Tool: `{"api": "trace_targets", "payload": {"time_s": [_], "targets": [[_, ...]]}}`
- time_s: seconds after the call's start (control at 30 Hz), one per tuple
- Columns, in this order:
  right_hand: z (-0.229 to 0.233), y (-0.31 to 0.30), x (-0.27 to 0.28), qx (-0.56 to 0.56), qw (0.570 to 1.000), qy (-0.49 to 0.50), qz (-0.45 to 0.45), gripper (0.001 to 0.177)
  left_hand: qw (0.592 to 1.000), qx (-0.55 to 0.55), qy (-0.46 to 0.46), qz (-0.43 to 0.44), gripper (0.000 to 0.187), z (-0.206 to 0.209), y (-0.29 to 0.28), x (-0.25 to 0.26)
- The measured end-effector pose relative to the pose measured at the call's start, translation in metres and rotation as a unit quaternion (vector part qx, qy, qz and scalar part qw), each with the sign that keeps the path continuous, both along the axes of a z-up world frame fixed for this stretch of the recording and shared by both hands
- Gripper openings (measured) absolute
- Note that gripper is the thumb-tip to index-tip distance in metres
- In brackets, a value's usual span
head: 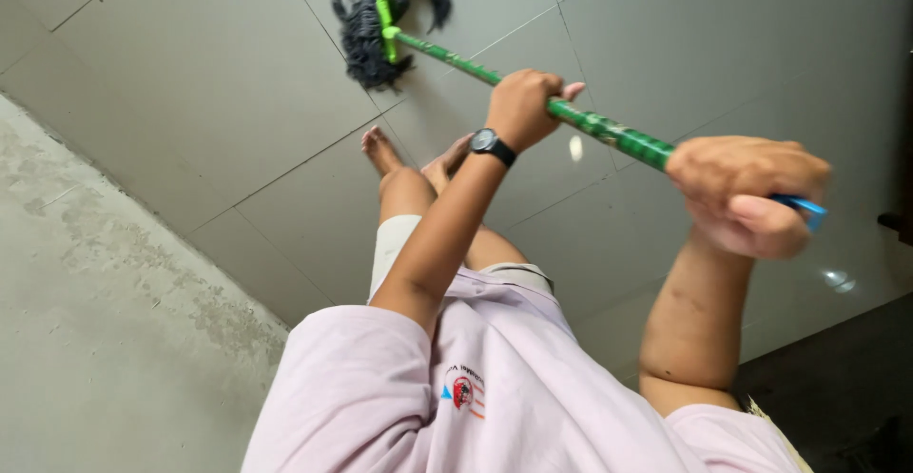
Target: Mopping a tiled indoor floor using a string mop.
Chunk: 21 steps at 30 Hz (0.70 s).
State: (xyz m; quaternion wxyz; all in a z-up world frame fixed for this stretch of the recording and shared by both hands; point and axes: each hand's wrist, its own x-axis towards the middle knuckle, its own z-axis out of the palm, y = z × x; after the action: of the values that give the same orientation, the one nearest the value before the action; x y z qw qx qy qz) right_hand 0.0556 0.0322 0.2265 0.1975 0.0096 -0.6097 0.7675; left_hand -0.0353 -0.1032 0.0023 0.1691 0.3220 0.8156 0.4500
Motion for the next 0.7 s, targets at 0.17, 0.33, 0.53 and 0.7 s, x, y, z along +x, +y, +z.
{"api": "trace_targets", "payload": {"time_s": [0.17,0.33,0.53,0.7], "targets": [[-0.065,-0.05,-0.026,-0.07,0.995,-0.075,0.013,0.019,0.99,-0.104,0.055,0.083,0.041,-0.059,-0.087,-0.028],[-0.095,-0.044,-0.054,-0.088,0.983,-0.156,0.04,0.027,0.973,-0.182,0.041,0.137,0.029,-0.099,-0.1,-0.049],[-0.041,0.04,-0.104,-0.051,0.992,-0.115,-0.022,0.026,0.986,-0.093,-0.024,0.134,0.031,-0.088,0.017,-0.089],[0.04,0.085,-0.146,0.082,0.99,-0.034,-0.106,0.02,0.993,-0.026,-0.112,0.023,0.042,-0.013,0.148,-0.131]]}}
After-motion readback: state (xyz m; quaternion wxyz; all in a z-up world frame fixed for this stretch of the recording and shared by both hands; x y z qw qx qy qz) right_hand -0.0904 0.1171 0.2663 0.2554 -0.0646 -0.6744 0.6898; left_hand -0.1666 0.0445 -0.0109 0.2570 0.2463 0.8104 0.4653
